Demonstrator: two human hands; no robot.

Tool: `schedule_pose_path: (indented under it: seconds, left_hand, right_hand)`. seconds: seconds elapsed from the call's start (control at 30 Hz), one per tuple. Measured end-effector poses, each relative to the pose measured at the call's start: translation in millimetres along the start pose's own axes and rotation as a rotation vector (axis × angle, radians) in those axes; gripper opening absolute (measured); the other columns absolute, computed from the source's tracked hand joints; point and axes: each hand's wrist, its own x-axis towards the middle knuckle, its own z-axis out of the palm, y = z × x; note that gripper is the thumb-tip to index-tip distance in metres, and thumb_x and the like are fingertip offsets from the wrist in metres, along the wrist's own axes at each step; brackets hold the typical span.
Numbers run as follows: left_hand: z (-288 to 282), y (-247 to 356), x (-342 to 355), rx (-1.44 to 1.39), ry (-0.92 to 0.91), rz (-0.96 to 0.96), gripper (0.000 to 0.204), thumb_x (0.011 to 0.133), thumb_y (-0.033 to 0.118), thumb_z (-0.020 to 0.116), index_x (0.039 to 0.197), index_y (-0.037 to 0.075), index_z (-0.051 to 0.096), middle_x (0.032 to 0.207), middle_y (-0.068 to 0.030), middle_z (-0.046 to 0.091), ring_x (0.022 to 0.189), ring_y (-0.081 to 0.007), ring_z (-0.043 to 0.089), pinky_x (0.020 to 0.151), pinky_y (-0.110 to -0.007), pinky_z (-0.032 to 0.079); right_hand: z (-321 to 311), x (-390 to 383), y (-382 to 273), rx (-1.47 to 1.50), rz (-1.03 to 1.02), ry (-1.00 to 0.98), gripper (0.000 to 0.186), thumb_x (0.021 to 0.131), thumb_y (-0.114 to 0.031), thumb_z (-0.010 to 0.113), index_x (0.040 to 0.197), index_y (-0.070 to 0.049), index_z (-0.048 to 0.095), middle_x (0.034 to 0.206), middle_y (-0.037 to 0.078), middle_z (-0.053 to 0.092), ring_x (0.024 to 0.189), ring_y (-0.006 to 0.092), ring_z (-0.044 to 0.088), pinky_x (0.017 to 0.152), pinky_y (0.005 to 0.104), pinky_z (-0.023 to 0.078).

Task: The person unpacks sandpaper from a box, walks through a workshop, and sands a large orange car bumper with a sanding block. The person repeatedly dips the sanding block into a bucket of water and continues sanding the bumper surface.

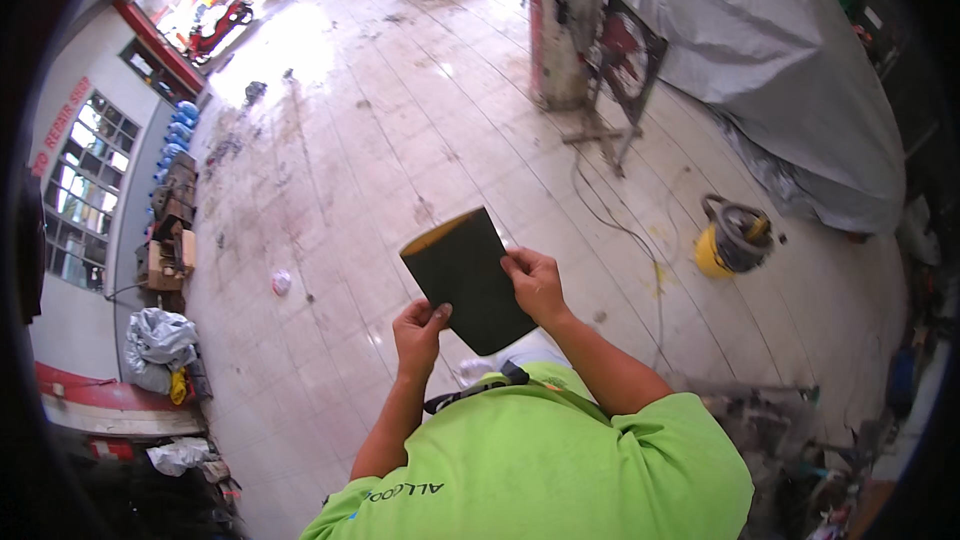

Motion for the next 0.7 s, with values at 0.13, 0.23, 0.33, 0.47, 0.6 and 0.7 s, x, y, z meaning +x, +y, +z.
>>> schedule_pose_path:
  seconds: [0.13, 0.23, 0.33, 0.47, 0.6, 0.7]
  left_hand:
    - [-30, 26, 117, -0.038, 0.061, -0.018, 0.010, 0.094, 0.005, 0.075, 0.101, -0.001, 0.072, 0.088, -0.0058, 0.075, 0.079, -0.0113, 0.071, 0.068, -0.028, 0.060]
    - [-55, 69, 183, 0.000, 0.058, -0.058, 0.011, 0.094, 0.004, 0.074, 0.103, -0.001, 0.071, 0.091, -0.0072, 0.076, 0.080, -0.0124, 0.072, 0.072, -0.030, 0.062]
    - [-69, 106, 248, 0.124, 0.012, -0.083, 0.025, 0.096, 0.004, 0.071, 0.120, -0.003, 0.067, 0.097, -0.0097, 0.077, 0.079, -0.0140, 0.073, 0.071, -0.031, 0.062]
    - [-88, 113, 342, 0.185, 0.012, -0.009, 0.033, 0.098, 0.004, 0.069, 0.130, -0.001, 0.064, 0.096, -0.0088, 0.076, 0.076, -0.0141, 0.072, 0.067, -0.029, 0.061]
    - [-101, 108, 466, 0.080, -0.040, 0.060, 0.032, 0.098, 0.005, 0.070, 0.129, -0.001, 0.066, 0.093, -0.0058, 0.075, 0.073, -0.0094, 0.068, 0.063, -0.026, 0.059]
    - [-118, 126, 568, 0.051, -0.184, 0.087, 0.033, 0.098, 0.006, 0.070, 0.130, -0.001, 0.065, 0.091, -0.0054, 0.076, 0.072, -0.0093, 0.069, 0.064, -0.026, 0.059]
  right_hand:
    - [61, 124, 9, 0.218, 0.109, -0.116, 0.017, 0.100, -0.009, 0.067, 0.108, 0.003, 0.075, 0.091, 0.002, 0.075, 0.082, 0.0069, 0.064, 0.075, 0.0248, 0.053]
    - [101, 213, -19, 0.176, 0.136, -0.334, 0.018, 0.100, -0.009, 0.066, 0.110, 0.003, 0.075, 0.093, 0.003, 0.075, 0.083, 0.0078, 0.065, 0.076, 0.0254, 0.054]
    - [138, 294, -31, 0.080, 0.129, -0.456, 0.018, 0.100, -0.008, 0.066, 0.112, 0.002, 0.074, 0.092, 0.003, 0.075, 0.083, 0.0084, 0.066, 0.077, 0.0256, 0.054]
    - [181, 394, -51, -0.017, 0.072, -0.550, 0.019, 0.100, -0.008, 0.065, 0.113, 0.002, 0.074, 0.092, 0.003, 0.076, 0.083, 0.0093, 0.066, 0.077, 0.0261, 0.055]
    - [213, 498, -47, -0.076, 0.079, -0.471, 0.019, 0.100, -0.008, 0.065, 0.113, 0.002, 0.074, 0.094, 0.004, 0.076, 0.085, 0.0090, 0.066, 0.078, 0.0261, 0.055]
    - [238, 571, -46, -0.060, 0.131, -0.427, 0.018, 0.100, -0.007, 0.066, 0.113, 0.002, 0.074, 0.094, 0.003, 0.076, 0.086, 0.0084, 0.067, 0.079, 0.0261, 0.055]
